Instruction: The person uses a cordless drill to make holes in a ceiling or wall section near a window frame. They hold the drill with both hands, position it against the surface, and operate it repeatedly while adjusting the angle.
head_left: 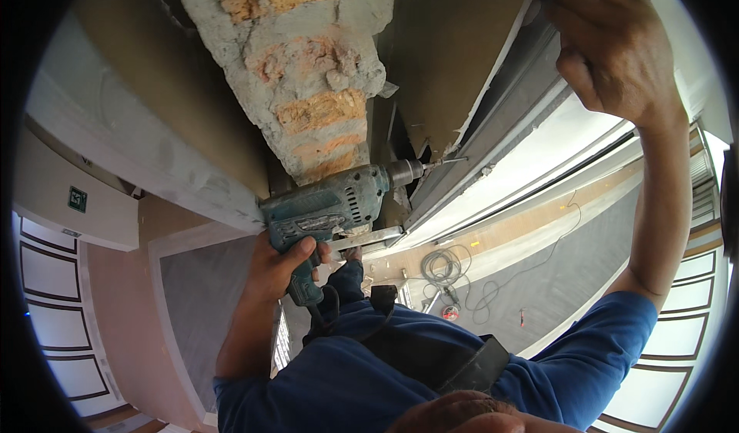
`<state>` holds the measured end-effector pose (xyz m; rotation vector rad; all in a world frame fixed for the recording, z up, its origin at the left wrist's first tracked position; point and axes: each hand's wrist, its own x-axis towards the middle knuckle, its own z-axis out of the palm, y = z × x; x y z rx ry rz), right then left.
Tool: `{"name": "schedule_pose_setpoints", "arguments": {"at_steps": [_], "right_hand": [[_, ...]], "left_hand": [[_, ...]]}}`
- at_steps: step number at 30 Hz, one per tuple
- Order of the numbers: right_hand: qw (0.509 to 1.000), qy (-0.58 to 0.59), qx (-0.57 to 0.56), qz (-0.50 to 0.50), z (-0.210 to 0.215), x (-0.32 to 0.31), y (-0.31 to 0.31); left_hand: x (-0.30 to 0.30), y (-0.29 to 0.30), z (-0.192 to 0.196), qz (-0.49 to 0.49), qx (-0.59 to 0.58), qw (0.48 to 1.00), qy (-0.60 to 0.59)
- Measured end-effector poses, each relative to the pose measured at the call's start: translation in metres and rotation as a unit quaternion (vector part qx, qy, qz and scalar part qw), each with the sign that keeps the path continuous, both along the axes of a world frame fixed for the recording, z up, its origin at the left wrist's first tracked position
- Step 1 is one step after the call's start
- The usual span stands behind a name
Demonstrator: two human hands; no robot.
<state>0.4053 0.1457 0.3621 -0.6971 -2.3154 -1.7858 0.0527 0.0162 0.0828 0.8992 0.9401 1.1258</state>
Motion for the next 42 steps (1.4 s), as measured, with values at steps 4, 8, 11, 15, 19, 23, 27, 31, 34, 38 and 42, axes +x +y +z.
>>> {"name": "schedule_pose_setpoints", "arguments": {"at_steps": [4,8,11,15,19,23,27,31,34,38,42], "right_hand": [[0.999,0.01,-0.035,-0.012,0.006,-0.008,-0.004],[0.998,-0.037,-0.048,0.029,0.014,-0.008,-0.006],[0.996,-0.05,-0.07,-0.038,0.017,-0.003,-0.012],[0.994,-0.047,-0.086,-0.049,0.012,-0.002,-0.011],[0.998,-0.032,-0.06,-0.008,0.007,-0.002,-0.004],[0.998,-0.028,-0.064,-0.004,0.008,0.0,-0.006],[0.997,-0.028,-0.069,-0.007,0.009,-0.001,-0.007],[0.997,-0.021,-0.077,0.002,0.008,-0.001,-0.008],[0.996,-0.018,-0.084,0.009,0.009,0.0,-0.008],[0.993,-0.005,-0.117,-0.009,0.01,-0.001,-0.011],[0.991,0.004,-0.131,-0.006,0.011,-0.004,-0.014]], "left_hand": [[-0.002,-0.001,-0.006,0.005,0.009,1.0,-0.022],[-0.002,0.0,-0.015,0.006,0.036,0.999,0.003],[-0.004,-0.001,-0.02,-0.002,0.062,0.998,0.018],[-0.004,-0.002,-0.023,-0.002,0.086,0.996,0.005],[-0.003,0.0,-0.024,-0.002,0.091,0.996,-0.021],[-0.002,0.0,-0.022,0.005,0.087,0.996,-0.026],[-0.003,0.0,-0.021,0.003,0.093,0.995,-0.023],[-0.003,-0.006,-0.022,0.006,0.088,0.996,-0.011],[-0.009,-0.015,-0.025,0.011,0.098,0.995,0.019],[-0.022,-0.029,-0.03,0.029,0.098,0.995,0.007],[-0.033,-0.035,-0.033,0.046,0.103,0.994,0.005]]}}
